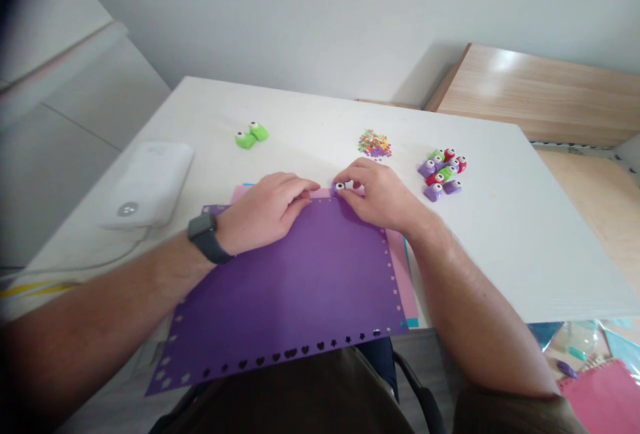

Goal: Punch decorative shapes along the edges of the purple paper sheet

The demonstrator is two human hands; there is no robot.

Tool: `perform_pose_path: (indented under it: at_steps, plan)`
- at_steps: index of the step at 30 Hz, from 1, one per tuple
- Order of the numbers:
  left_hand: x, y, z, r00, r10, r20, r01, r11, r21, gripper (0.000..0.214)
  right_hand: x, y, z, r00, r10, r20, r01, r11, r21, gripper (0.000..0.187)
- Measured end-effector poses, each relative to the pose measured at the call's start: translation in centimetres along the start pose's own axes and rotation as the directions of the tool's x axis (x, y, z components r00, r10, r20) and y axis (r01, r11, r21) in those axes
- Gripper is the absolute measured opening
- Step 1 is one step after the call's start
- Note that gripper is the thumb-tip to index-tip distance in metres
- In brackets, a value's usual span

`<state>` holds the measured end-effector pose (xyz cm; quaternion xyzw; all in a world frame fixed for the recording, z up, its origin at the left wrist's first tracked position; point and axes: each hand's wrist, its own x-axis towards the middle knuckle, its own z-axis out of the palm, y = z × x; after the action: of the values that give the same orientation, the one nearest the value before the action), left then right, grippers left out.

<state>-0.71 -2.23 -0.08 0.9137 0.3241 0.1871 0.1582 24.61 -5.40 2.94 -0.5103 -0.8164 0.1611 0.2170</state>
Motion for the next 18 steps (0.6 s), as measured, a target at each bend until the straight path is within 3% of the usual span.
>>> perform_pose_path:
  at_steps: [18]
  plan:
    - [0.01,-0.11,0.19,1.0,-0.007,0.01,0.007,1.0,0.005,0.024,-0.02,0.42,0.16,0.997,-0.074,-0.035,0.074,0.997,-0.001,0.02]
